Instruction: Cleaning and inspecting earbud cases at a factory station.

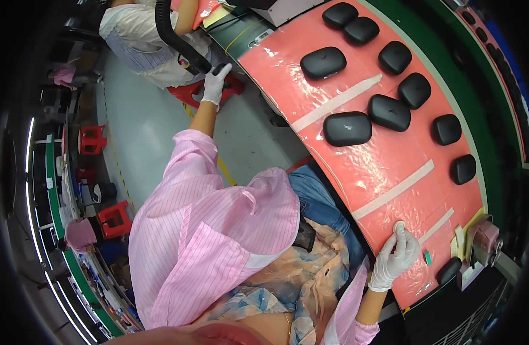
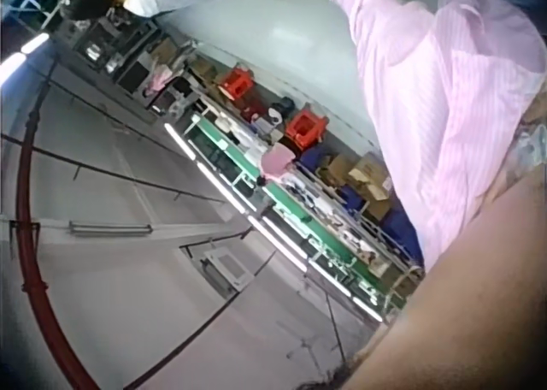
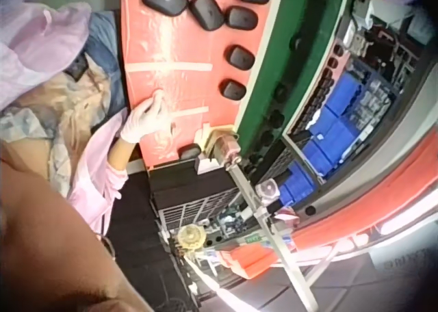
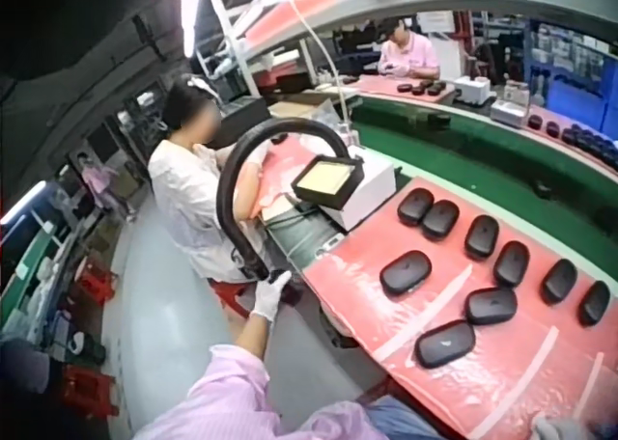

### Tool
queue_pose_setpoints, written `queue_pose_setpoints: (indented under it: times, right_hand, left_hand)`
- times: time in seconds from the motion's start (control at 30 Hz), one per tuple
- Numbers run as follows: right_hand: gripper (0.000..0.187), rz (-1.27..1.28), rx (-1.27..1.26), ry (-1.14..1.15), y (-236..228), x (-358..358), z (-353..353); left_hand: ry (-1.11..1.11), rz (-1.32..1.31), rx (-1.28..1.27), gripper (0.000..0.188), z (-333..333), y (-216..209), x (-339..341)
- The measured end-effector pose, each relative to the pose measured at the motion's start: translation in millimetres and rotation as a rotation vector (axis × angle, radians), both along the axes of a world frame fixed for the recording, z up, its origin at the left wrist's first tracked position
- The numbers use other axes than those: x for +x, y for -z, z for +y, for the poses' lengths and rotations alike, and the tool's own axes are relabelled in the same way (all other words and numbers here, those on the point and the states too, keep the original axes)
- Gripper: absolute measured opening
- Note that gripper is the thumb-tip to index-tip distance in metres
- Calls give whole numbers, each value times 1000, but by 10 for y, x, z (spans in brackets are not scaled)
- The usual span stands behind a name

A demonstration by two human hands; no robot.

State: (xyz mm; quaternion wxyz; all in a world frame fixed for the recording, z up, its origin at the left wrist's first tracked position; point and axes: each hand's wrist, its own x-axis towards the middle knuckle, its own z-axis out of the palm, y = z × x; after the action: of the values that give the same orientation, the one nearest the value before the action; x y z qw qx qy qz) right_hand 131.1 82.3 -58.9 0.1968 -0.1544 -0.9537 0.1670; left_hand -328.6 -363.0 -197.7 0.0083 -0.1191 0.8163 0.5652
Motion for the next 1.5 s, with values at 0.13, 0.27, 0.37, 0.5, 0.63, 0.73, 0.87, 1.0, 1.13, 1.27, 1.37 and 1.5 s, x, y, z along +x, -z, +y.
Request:
queue_pose_setpoints:
  times: [0.13, 0.27, 0.37, 0.5, 0.63, 0.73, 0.87, 1.0, 1.13, 1.27, 1.37, 1.5]
  right_hand:
    - [27, 51, -31, 6, -20, -31, -33]
    - [22, 46, -348, 86, -116, -5, -28]
    - [21, 75, -560, 152, -190, 46, 9]
    - [18, 160, -688, 81, -487, -211, -68]
    - [19, 230, -466, -222, -864, -588, -138]
    - [27, 331, -298, -335, -1105, -717, -179]
    - [34, 209, -146, -513, -1166, -616, -97]
    - [31, 202, -167, -271, -1109, -309, 172]
    - [20, 407, -13, -12, -1165, -148, 664]
    - [24, 424, -142, 531, -1272, 127, 1822]
    - [29, 183, -74, 614, -1285, 267, 2397]
    - [32, -186, 338, 523, -1220, 166, 2457]
  left_hand:
    - [-250, -329, 1073, 67, 79, -278, 231]
    - [-50, -424, 1374, 81, 271, -612, 966]
    - [314, -402, 1378, 91, 640, -1047, 1557]
    - [528, -279, 1124, 97, 1471, -1779, 2097]
    - [838, -120, 937, 109, 2202, -2158, 2354]
    - [1031, -211, 874, 115, 2659, -2276, 2486]
    - [1201, -157, 1018, 94, 2919, -2269, 2606]
    - [1206, -279, 1207, 92, 3094, -2185, 2655]
    - [1048, -291, 1029, 107, 3142, -2228, 2715]
    - [975, -308, 1123, 95, 3179, -2156, 2715]
    - [1008, -337, 1173, 94, 3228, -2126, 2714]
    - [889, -275, 1159, 91, 3285, -2180, 2742]
